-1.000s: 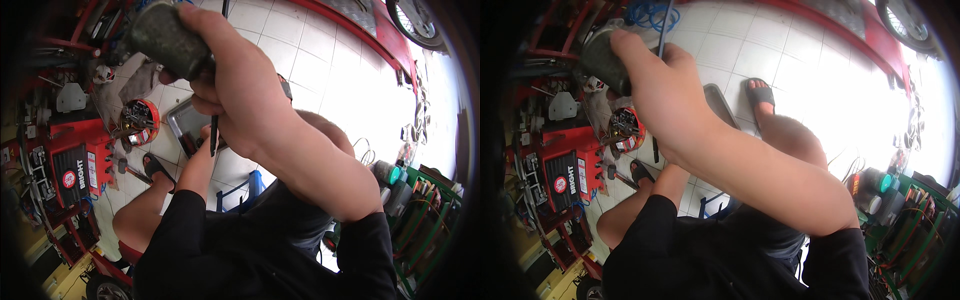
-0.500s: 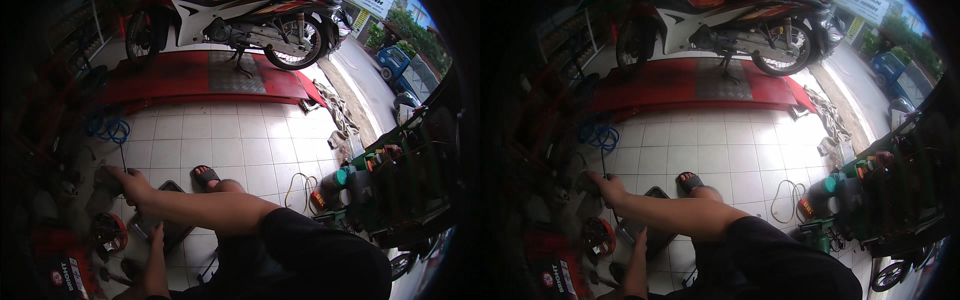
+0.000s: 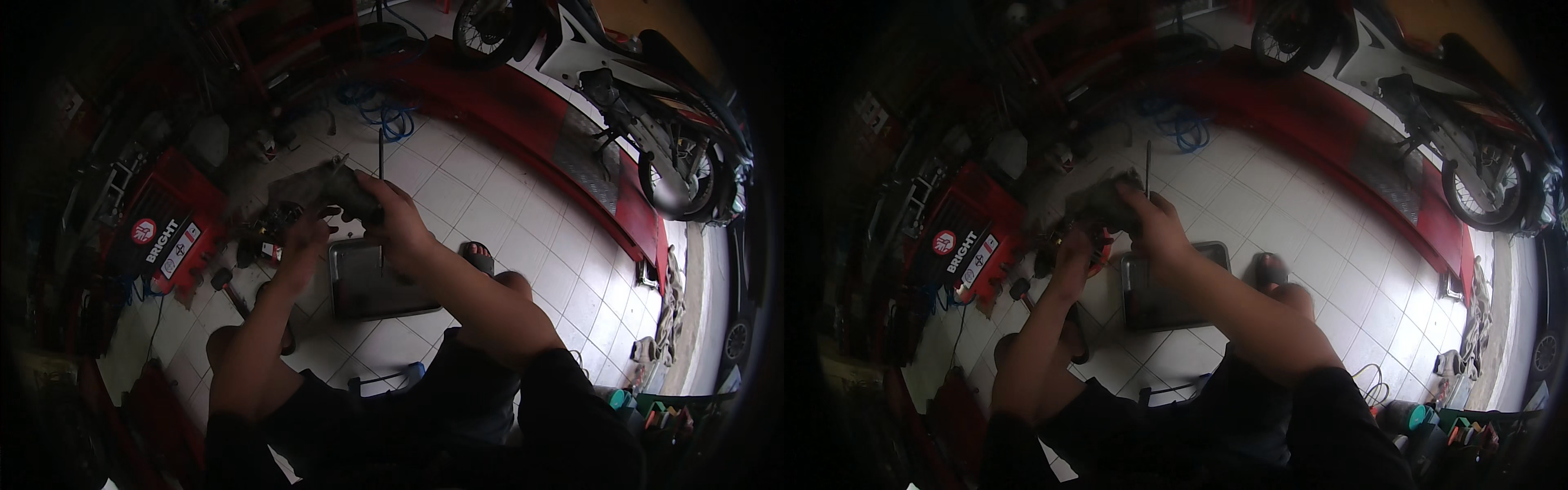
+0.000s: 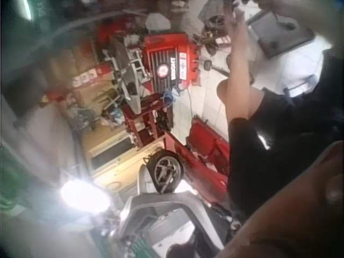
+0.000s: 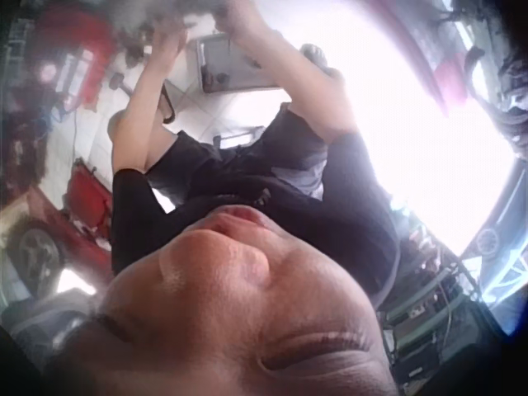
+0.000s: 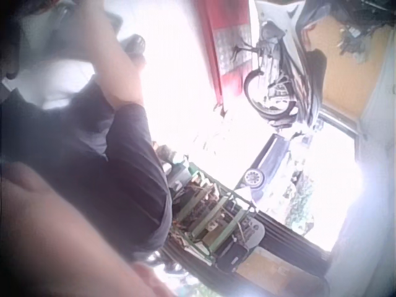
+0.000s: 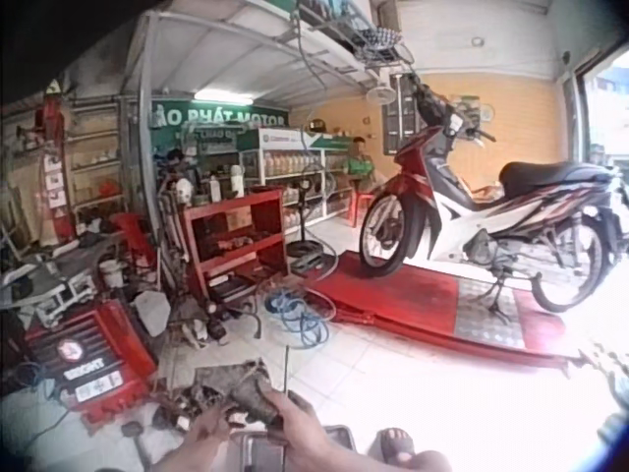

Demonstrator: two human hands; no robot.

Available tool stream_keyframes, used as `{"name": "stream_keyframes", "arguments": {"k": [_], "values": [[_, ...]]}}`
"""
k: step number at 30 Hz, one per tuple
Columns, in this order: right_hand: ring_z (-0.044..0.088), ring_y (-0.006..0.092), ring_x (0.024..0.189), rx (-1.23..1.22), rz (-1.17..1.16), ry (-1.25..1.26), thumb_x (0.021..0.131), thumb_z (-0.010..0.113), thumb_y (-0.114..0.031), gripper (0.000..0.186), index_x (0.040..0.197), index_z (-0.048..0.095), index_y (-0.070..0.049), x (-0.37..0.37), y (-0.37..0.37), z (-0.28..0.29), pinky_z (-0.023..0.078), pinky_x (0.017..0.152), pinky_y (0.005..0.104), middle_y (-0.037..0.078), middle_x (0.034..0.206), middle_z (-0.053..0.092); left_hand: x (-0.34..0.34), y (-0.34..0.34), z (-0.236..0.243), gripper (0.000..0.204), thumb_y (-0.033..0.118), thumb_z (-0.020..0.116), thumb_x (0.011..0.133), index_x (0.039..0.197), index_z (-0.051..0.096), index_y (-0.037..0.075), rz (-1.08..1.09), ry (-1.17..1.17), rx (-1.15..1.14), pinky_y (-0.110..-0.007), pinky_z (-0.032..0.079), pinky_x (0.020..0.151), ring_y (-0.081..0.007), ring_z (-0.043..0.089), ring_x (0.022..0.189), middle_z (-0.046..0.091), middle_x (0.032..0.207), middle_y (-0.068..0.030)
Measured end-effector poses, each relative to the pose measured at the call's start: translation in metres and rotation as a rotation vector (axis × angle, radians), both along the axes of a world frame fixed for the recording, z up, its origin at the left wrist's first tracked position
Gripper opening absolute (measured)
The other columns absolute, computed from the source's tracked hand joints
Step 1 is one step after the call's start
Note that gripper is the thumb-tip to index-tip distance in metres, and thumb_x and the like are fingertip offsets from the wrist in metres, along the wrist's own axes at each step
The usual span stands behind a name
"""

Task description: The person sits on a low stool in a workshop and uses a screwdriver to work on a cylindrical mechanical part held in their left hand. They repeatedly insert the screwdriver into the part, twist it, and scrape the interior surfaces while holding the part over a metal tray.

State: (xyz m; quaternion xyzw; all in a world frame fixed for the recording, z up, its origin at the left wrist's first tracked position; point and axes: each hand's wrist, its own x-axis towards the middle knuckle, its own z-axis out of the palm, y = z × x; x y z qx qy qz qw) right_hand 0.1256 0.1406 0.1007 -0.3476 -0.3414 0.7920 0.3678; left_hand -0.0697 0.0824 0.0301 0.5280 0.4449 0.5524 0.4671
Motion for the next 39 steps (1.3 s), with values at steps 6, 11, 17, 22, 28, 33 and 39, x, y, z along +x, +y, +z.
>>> {"name": "stream_keyframes", "arguments": {"k": [6, 11, 17, 22, 28, 33, 39], "values": [[0.044, 0.0062, 0.063, 0.020, 0.037, -0.028, 0.094, 0.071, -0.036, 0.039, 0.119, 0.057, -0.010, -0.018, -0.021, 0.010, 0.030, 0.052, 0.0230, 0.001, 0.089, 0.057, 0.014, -0.007, -0.009, 0.091, 0.043, 0.085, 0.080, 0.150, 0.041, 0.004, 0.007, -0.311, -0.105, -0.038, 0.033, 0.115, -0.0212, 0.041, 0.139, 0.052, 0.142, -0.0117], [0.049, 0.0056, 0.068, 0.254, 0.104, -0.173, 0.096, 0.068, -0.040, 0.041, 0.119, 0.058, -0.008, -0.034, -0.022, 0.001, 0.032, 0.053, 0.0231, 0.000, 0.088, 0.059, 0.007, 0.007, 0.000, 0.090, 0.038, 0.087, 0.077, 0.149, 0.045, 0.006, -0.121, -0.503, -0.019, -0.035, 0.037, 0.111, -0.0166, 0.046, 0.133, 0.052, 0.144, -0.0079], [0.047, 0.0056, 0.062, 0.286, 0.181, -0.328, 0.103, 0.057, -0.042, 0.043, 0.117, 0.061, -0.002, -0.034, -0.012, -0.004, 0.036, 0.052, 0.0252, 0.001, 0.083, 0.059, 0.009, 0.008, 0.035, 0.066, 0.021, 0.088, 0.079, 0.136, 0.058, 0.004, 0.112, -0.689, -0.147, -0.033, 0.045, 0.103, -0.0163, 0.060, 0.117, 0.068, 0.121, -0.0076], [0.048, 0.0072, 0.064, 0.408, 0.110, -0.412, 0.097, 0.062, -0.012, 0.036, 0.130, 0.060, 0.003, -0.034, -0.006, -0.013, 0.039, 0.057, 0.0237, 0.005, 0.097, 0.066, -0.042, 0.025, 0.055, 0.044, 0.010, 0.091, 0.071, 0.107, 0.066, 0.003, 0.640, 0.543, 0.673, -0.036, 0.053, 0.092, -0.0238, 0.068, 0.107, 0.070, 0.115, -0.0134], [0.057, 0.0117, 0.074, 0.749, -0.077, -0.083, 0.105, 0.051, -0.009, 0.036, 0.137, 0.053, 0.006, -0.033, -0.013, 0.002, 0.048, 0.068, 0.0263, 0.010, 0.103, 0.066, -0.053, 0.008, 0.066, 0.039, 0.003, 0.088, 0.073, 0.107, 0.067, 0.001, 0.668, 0.269, 0.489, -0.030, 0.056, 0.083, -0.0181, 0.070, 0.093, 0.072, 0.105, -0.0107], [0.046, 0.0098, 0.068, 0.245, 0.481, -0.504, 0.110, 0.045, -0.027, 0.036, 0.126, 0.056, 0.003, -0.027, -0.004, -0.056, 0.042, 0.063, 0.0265, 0.004, 0.080, 0.055, -0.052, 0.011, 0.074, 0.032, 0.002, 0.086, 0.076, 0.101, 0.066, 0.002, 0.677, 0.287, 0.583, -0.030, 0.053, 0.086, -0.0164, 0.068, 0.092, 0.072, 0.104, -0.0084], [0.046, 0.0110, 0.059, 0.507, 0.217, -0.208, 0.110, 0.044, -0.023, 0.031, 0.121, 0.056, 0.003, -0.041, -0.042, -0.038, 0.042, 0.058, 0.0257, 0.002, 0.074, 0.054, -0.057, 0.006, 0.071, 0.032, -0.002, 0.084, 0.075, 0.101, 0.066, 0.001, 0.706, 0.363, 0.699, -0.031, 0.054, 0.083, -0.0173, 0.069, 0.091, 0.072, 0.101, -0.0097]]}}
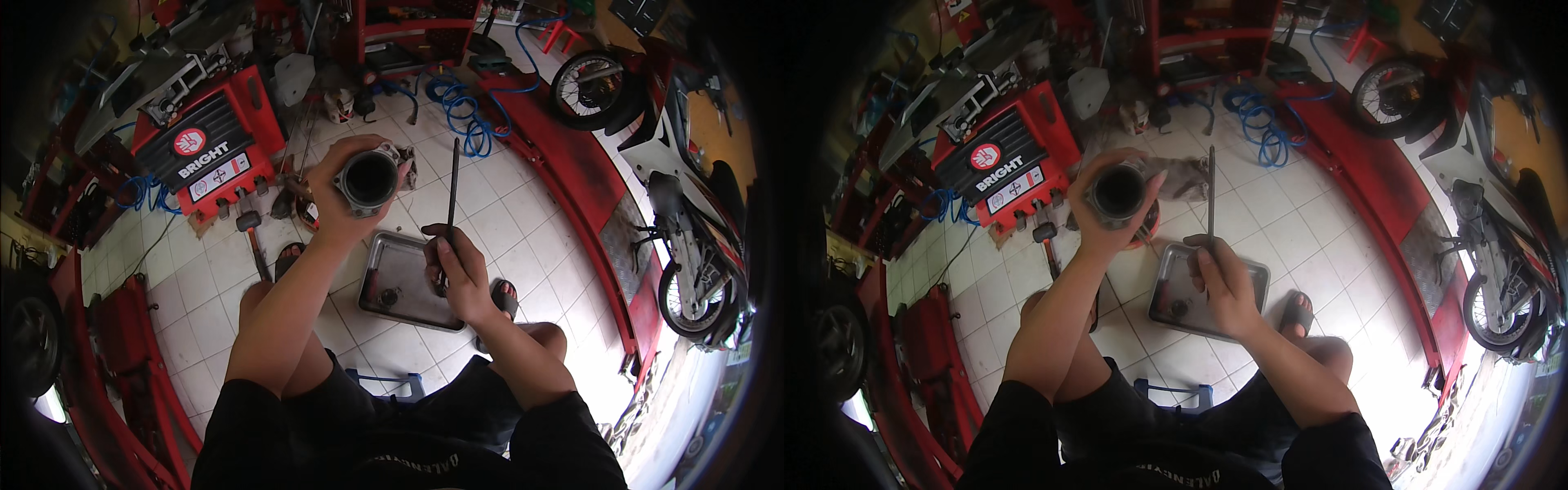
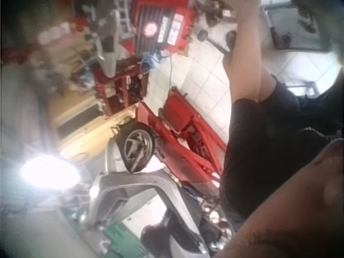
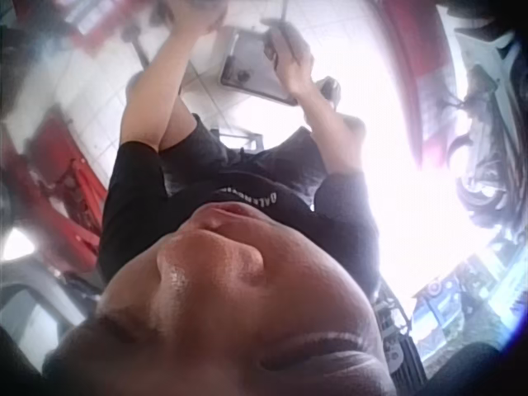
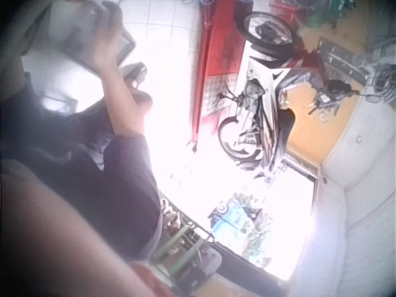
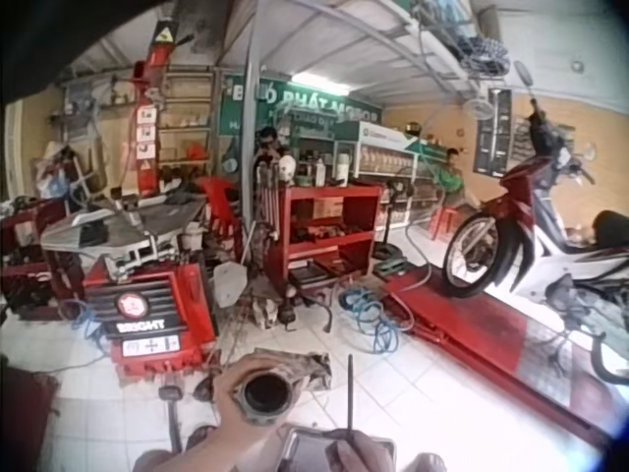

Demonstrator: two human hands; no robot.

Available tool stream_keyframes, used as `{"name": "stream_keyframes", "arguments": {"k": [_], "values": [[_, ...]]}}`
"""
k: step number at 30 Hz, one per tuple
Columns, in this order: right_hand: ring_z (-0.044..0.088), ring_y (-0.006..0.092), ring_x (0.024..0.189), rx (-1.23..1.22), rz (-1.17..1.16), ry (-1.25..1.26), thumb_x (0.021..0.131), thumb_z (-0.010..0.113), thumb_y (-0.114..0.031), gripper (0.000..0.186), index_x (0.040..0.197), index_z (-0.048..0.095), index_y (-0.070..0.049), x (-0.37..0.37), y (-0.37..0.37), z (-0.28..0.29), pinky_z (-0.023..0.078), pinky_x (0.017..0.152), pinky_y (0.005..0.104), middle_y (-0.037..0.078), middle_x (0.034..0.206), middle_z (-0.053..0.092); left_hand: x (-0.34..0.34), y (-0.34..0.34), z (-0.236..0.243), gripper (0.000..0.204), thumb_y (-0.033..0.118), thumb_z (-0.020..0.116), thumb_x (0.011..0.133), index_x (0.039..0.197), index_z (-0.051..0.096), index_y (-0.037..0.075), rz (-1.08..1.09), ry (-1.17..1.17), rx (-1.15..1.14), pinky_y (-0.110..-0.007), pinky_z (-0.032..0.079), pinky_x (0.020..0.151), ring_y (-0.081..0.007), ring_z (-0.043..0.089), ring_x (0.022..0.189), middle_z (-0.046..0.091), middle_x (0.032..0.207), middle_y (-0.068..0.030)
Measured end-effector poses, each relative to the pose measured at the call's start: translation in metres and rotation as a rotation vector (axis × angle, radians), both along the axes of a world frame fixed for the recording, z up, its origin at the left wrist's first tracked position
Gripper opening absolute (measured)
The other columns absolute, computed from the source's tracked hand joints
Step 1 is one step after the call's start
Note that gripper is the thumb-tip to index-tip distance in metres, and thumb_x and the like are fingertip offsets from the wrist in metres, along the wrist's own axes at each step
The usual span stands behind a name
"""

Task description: The person sits on a low stool in a workshop and uses a screwdriver to work on a cylindrical mechanical part held in their left hand. They repeatedly insert the screwdriver into the part, twist it, and scrape the interior surfaces while holding the part over a metal tray.

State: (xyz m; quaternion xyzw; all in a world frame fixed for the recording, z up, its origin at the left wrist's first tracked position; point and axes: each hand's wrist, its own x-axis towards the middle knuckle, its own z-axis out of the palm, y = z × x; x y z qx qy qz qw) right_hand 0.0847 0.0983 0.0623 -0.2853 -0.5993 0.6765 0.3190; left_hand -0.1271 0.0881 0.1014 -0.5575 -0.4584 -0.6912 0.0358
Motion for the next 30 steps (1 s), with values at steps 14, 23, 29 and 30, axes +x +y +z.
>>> {"name": "stream_keyframes", "arguments": {"k": [14, 23, 29, 30], "values": [[0.052, 0.0133, 0.054, 0.707, 0.069, -0.173, 0.104, 0.048, -0.008, 0.022, 0.113, 0.065, 0.003, 0.006, -0.019, 0.000, 0.042, 0.054, 0.0280, 0.005, 0.063, 0.054, -0.006, -0.006, -0.003, 0.033, -0.004, 0.085, 0.072, 0.098, 0.066, 0.000, 0.001, 0.035, 0.023, -0.029, 0.054, 0.078, -0.0152, 0.066, 0.086, 0.071, 0.097, -0.0088], [0.051, 0.0126, 0.050, 0.725, -0.052, -0.283, 0.104, 0.050, -0.009, 0.022, 0.112, 0.067, 0.003, 0.005, -0.005, -0.006, 0.042, 0.053, 0.0279, 0.003, 0.057, 0.050, -0.009, -0.005, 0.000, 0.039, -0.008, 0.083, 0.069, 0.103, 0.065, -0.001, -0.007, 0.123, 0.061, -0.030, 0.054, 0.079, -0.0175, 0.067, 0.088, 0.071, 0.100, -0.0129], [0.052, 0.0173, 0.051, 0.731, -0.065, -0.267, 0.102, 0.053, -0.010, 0.020, 0.111, 0.067, 0.002, 0.009, -0.010, 0.009, 0.042, 0.053, 0.0308, 0.006, 0.059, 0.052, -0.008, -0.005, -0.001, 0.037, -0.006, 0.082, 0.073, 0.105, 0.063, 0.001, -0.051, 0.134, 0.122, -0.031, 0.054, 0.078, -0.0187, 0.068, 0.088, 0.071, 0.100, -0.0127], [0.051, 0.0114, 0.052, 0.749, -0.066, -0.274, 0.105, 0.051, -0.013, 0.023, 0.112, 0.067, 0.002, 0.010, -0.008, 0.006, 0.041, 0.053, 0.0278, 0.003, 0.059, 0.053, -0.007, -0.004, 0.000, 0.037, -0.006, 0.082, 0.074, 0.105, 0.063, 0.001, -0.075, 0.145, 0.135, -0.031, 0.055, 0.078, -0.0189, 0.069, 0.089, 0.071, 0.100, -0.0125]]}}
